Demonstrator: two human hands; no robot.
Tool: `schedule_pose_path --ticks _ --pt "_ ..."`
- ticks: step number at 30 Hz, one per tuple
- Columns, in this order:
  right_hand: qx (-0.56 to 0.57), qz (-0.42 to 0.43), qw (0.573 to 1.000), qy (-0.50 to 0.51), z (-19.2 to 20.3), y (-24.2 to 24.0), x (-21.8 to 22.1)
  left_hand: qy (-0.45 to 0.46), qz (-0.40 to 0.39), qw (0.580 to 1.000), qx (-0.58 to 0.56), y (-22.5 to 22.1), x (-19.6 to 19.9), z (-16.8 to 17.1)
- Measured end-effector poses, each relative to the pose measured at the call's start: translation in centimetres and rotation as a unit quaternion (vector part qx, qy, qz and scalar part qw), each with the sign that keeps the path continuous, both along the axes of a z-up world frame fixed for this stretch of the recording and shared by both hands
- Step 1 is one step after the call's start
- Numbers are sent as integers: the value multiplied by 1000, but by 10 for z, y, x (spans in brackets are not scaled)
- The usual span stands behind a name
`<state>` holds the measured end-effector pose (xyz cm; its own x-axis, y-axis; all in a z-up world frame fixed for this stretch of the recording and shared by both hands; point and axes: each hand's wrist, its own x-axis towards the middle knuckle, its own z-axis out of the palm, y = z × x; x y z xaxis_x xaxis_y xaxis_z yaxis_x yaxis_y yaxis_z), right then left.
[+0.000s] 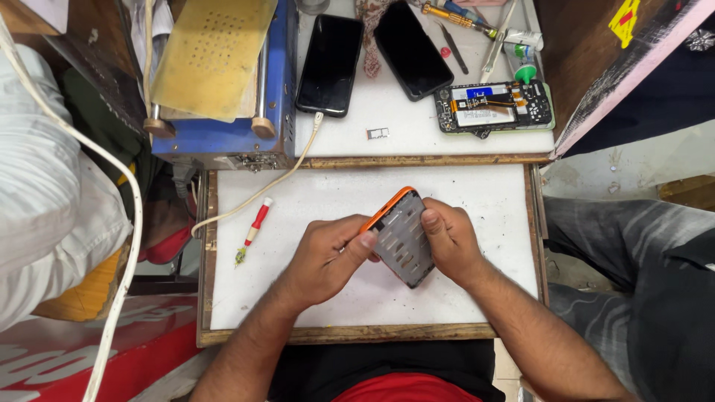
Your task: The person cleans a small circuit board with a cotton swab, then handles an orange smartphone case, removes the back cover, and places a battery inside. The person also handles a SIM tray and other small components on the workbench.
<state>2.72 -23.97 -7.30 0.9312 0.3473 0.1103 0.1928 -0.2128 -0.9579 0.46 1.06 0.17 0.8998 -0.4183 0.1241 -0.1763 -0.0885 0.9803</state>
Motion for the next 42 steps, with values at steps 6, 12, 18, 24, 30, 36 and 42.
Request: schedule_pose_path --ticks 6,12,18,24,30,36,42 --pt "27 28 997 62 -11 1 0 30 -23 997 -64 6 2 -17" --pt "-18 -20 999 -38 4 15 -8 6 214 971 -107 -33 -5 -29" --pt "-32 -17 993 -115 37 14 -9 -60 280 954 -83 -49 -3 -25" --pt "-39 -27 994 -100 43 16 -9 -41 325 945 -19 -55 10 -20" --pt "-3 -22 997 -76 34 18 -6 -29 317 948 1 -55 14 -16" --pt "-108 -39 980 -163 19 14 -10 -94 285 953 -36 -53 7 -34" --pt "-114 -16 971 -208 7 11 -11 -130 264 954 -55 -51 5 -46"
